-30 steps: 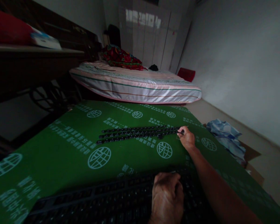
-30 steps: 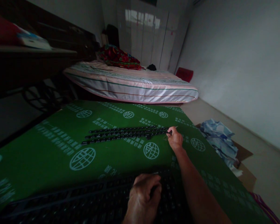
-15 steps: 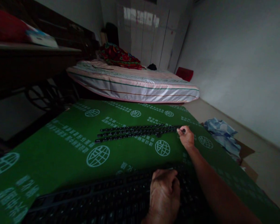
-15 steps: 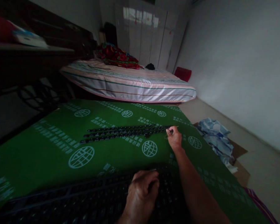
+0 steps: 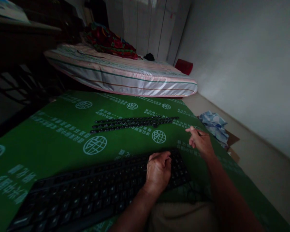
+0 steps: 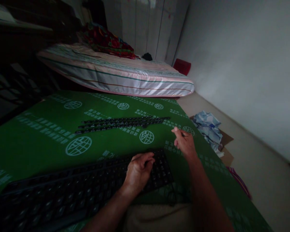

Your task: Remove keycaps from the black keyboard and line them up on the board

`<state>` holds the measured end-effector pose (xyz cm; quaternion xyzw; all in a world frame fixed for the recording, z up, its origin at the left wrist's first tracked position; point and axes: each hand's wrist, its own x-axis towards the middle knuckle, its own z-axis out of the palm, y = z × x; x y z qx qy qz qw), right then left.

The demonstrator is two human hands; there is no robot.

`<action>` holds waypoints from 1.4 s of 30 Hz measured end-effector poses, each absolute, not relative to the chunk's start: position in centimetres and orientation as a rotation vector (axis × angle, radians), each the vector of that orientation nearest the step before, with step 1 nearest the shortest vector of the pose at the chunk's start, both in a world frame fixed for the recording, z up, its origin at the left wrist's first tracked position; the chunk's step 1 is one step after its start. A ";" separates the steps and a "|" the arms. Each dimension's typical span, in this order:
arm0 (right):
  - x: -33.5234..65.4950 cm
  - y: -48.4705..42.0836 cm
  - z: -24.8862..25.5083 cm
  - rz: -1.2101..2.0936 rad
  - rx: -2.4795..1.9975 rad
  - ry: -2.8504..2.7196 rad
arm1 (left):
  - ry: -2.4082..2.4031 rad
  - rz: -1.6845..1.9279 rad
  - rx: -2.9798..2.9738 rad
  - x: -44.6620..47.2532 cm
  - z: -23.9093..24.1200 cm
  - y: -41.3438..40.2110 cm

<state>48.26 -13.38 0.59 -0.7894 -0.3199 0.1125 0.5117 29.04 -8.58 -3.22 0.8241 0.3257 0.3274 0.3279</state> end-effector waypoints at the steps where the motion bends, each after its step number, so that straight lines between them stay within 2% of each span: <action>1: 47.7 -13.9 1.1 0.305 -1.899 -0.763 | 0.853 0.848 2.162 29.1 -3.2 -8.6; 14: 41.7 -16.7 1.3 0.567 -1.984 -0.898 | 0.862 0.762 2.225 29.4 -3.1 -8.4; 28: 40.9 -15.6 0.4 0.485 -2.076 -1.020 | 0.869 0.749 2.239 29.3 -3.2 -8.6; 36: 41.3 -15.4 -0.2 0.597 -2.101 -0.984 | 0.865 0.754 2.245 29.4 -3.2 -8.6; 42: 41.8 -15.7 -1.8 0.434 -2.023 -0.963 | 0.840 0.762 2.295 29.4 -3.3 -8.6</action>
